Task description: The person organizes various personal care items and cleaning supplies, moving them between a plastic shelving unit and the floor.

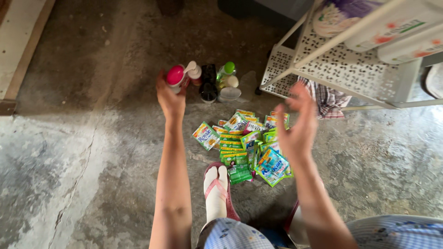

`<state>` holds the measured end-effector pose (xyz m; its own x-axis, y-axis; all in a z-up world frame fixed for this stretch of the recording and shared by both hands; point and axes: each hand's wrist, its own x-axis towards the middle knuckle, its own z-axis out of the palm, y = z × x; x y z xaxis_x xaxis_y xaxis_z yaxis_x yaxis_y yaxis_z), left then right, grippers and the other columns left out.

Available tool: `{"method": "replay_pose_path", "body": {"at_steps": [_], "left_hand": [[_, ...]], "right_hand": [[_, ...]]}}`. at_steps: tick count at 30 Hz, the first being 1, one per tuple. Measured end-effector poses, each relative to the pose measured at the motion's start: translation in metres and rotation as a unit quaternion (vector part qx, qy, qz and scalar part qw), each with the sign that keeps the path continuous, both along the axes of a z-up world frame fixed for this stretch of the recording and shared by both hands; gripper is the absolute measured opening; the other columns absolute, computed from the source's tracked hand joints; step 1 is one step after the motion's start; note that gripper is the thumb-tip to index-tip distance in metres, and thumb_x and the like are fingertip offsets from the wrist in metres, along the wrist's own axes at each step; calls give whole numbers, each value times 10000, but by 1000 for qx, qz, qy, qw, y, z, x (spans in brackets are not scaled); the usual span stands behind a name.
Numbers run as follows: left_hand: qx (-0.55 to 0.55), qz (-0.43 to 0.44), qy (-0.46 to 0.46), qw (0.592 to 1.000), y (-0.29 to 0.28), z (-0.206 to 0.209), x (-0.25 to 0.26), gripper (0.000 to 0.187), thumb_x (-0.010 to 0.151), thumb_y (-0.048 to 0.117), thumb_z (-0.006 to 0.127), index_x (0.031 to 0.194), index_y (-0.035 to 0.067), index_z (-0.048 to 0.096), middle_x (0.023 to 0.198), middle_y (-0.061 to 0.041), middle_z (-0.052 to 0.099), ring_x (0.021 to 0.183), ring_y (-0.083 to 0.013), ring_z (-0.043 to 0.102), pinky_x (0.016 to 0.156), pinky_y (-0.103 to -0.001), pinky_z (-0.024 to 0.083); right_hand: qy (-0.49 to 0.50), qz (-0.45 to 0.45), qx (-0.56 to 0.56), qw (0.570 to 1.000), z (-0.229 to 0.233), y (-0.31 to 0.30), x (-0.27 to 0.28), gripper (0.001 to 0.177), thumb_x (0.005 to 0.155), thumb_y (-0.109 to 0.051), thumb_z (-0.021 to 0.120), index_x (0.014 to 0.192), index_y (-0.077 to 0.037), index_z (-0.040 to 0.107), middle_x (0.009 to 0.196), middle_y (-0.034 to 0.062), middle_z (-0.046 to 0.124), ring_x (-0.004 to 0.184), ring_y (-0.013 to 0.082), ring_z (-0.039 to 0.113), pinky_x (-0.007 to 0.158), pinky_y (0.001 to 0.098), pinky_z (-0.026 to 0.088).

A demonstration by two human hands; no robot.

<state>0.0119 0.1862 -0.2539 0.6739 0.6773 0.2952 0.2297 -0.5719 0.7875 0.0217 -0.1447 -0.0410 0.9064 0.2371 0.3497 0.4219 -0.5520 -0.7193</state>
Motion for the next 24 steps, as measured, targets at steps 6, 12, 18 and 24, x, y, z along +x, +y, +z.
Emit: {"method": "replay_pose_path", "body": {"at_steps": [6,12,18,24], "left_hand": [[-3,-1,27,1000,-19,41,-22,923,752,-9,791,1547,-58,324,1496,-304,412,1395,-473,411,1176,-497,355],[17,6,-62,998,-78,121,-71,842,773,-126,586,1568,-15,332,1563,-272,355,1471,-450,375,1226,-515,328],[98,-130,-90,983,-130,170,-88,806,771,-91,582,1543,26,382,1556,-230,405,1480,-432,373,1243,-531,321],[60,-209,-80,973,-155,202,-92,739,800,-70,602,1512,72,461,1538,-222,433,1429,-422,437,1113,-469,444]], "right_hand": [[-175,-159,-27,971,15,-59,96,483,1125,54,649,1551,-104,486,1413,90,529,1075,172,645,879,239,622],[-239,-292,31,926,1,-162,179,795,1047,15,672,1637,-118,156,1536,123,414,1073,108,671,903,255,632],[-180,-276,44,943,-33,-251,260,956,922,-210,869,1595,-106,199,1556,139,385,1471,301,419,1241,468,368],[-194,-306,26,932,-12,-234,227,982,851,-220,952,1555,-108,276,1501,142,444,1409,309,493,1182,490,386]]}}
